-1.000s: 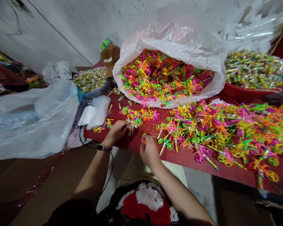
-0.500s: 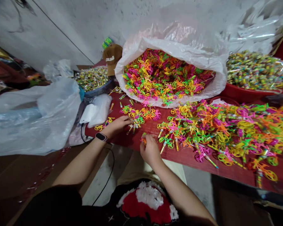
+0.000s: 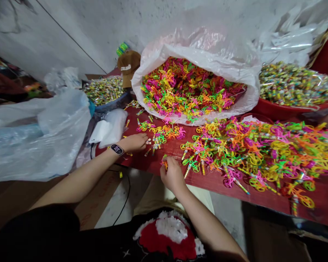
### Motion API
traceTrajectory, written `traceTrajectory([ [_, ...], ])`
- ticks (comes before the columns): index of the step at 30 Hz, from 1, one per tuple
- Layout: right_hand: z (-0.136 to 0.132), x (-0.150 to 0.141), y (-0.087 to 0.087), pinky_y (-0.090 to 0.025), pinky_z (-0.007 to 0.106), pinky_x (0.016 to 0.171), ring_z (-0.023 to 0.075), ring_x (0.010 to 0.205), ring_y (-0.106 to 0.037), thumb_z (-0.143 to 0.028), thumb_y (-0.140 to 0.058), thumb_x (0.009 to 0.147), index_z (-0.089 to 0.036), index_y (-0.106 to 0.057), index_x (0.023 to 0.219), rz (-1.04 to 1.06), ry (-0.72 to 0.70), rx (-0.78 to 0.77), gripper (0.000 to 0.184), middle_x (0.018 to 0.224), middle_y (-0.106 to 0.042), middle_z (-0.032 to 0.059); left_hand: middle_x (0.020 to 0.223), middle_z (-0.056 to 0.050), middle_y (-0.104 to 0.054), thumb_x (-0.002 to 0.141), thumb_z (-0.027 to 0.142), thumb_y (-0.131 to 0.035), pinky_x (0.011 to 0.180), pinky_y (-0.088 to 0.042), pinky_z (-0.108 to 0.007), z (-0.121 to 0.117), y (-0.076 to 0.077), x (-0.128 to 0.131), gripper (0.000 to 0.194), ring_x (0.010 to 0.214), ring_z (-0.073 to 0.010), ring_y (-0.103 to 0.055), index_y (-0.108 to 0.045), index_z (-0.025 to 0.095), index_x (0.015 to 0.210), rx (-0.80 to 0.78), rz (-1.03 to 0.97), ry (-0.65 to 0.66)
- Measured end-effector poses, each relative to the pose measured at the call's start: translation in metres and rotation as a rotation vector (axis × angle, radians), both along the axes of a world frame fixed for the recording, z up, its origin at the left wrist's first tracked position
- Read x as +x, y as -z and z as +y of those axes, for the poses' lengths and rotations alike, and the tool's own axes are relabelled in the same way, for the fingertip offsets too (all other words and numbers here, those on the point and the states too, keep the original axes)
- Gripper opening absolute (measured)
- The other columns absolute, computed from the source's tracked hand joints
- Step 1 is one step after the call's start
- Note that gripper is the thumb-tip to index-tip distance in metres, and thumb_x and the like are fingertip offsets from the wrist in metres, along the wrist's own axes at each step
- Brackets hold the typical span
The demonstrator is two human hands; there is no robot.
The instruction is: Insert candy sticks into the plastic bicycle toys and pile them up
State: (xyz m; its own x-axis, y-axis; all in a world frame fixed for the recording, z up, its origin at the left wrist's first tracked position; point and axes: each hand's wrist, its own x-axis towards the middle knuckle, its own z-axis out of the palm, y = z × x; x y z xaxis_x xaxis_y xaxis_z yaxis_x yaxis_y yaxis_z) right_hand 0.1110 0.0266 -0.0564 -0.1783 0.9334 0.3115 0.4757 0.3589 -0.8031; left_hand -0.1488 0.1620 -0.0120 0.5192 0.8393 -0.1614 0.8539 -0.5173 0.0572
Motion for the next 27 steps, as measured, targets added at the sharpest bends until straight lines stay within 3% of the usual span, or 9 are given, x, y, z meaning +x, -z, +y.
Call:
traceTrajectory([
  [3,0.000,0.000,0.000,-0.056,0.041,0.090,0.0288,0.099,-0.071,-0.011,-0.052,0.090,-0.021,-0.063,0.106,0.005,-0.004,0.001,0.022,0.101,-0.073,0.0111,0.107,-0.017,-0.071,0.090,0.020,-0.053,0.098,-0.054,-0.040,-0.003,0.004,0.000,0.023,0.103,-0.0294,-0.070,-0.068,0.015,0.107,-0.004,-0.024,-0.037],
  [7,0.000,0.000,0.000,-0.056,0.040,0.089,0.0288,0.099,-0.071,-0.010,-0.053,0.089,-0.021,-0.063,0.107,0.013,0.000,-0.001,0.023,0.102,-0.073,0.0112,0.095,-0.012,-0.073,0.099,0.021,-0.041,0.080,-0.053,-0.034,-0.014,-0.010,-0.002,0.026,0.086,-0.0253,-0.071,-0.063,0.019,0.113,-0.021,-0.072,-0.049],
  [11,0.001,0.000,-0.001,-0.056,0.040,0.090,0.0285,0.100,-0.071,-0.010,-0.053,0.089,-0.023,-0.062,0.106,0.012,-0.006,-0.013,0.024,0.103,-0.073,0.0101,0.099,-0.003,-0.078,0.094,0.018,-0.046,0.077,-0.049,-0.028,-0.028,-0.028,-0.002,0.032,0.084,-0.0192,-0.071,-0.066,0.027,0.117,-0.131,-0.121,0.099],
  [15,0.001,0.000,0.000,-0.056,0.040,0.090,0.0290,0.099,-0.071,-0.010,-0.053,0.090,-0.022,-0.062,0.105,0.010,0.002,-0.029,0.022,0.102,-0.073,0.0104,0.098,-0.002,-0.081,0.085,0.012,-0.052,0.073,-0.046,-0.026,-0.032,-0.028,0.006,0.033,0.082,-0.0178,-0.071,-0.073,0.028,0.105,-0.193,-0.086,0.191],
  [19,0.000,0.000,0.001,-0.055,0.040,0.092,0.0285,0.101,-0.070,-0.010,-0.053,0.090,-0.021,-0.062,0.106,0.007,-0.007,-0.033,0.022,0.104,-0.073,0.0106,0.090,-0.002,-0.078,0.081,0.016,-0.062,0.070,-0.045,-0.026,-0.028,-0.022,0.010,0.015,0.077,-0.0186,-0.069,-0.070,0.025,0.090,-0.143,-0.088,0.158],
  [22,0.000,0.001,0.001,-0.055,0.040,0.092,0.0283,0.101,-0.070,-0.010,-0.053,0.090,-0.021,-0.062,0.106,0.011,-0.010,-0.032,0.022,0.103,-0.073,0.0105,0.086,-0.003,-0.075,0.088,0.024,-0.063,0.071,-0.045,-0.027,-0.029,-0.021,0.016,0.009,0.076,-0.0192,-0.068,-0.068,0.023,0.095,-0.095,-0.108,0.114],
  [27,0.000,0.001,0.000,-0.056,0.040,0.091,0.0282,0.100,-0.070,-0.010,-0.053,0.090,-0.021,-0.063,0.106,0.028,-0.006,-0.012,0.021,0.103,-0.073,0.0106,0.090,-0.012,-0.072,0.107,0.030,-0.041,0.074,-0.047,-0.031,-0.042,-0.017,0.034,0.029,0.079,-0.0222,-0.068,-0.066,0.016,0.104,0.010,-0.132,-0.074],
])
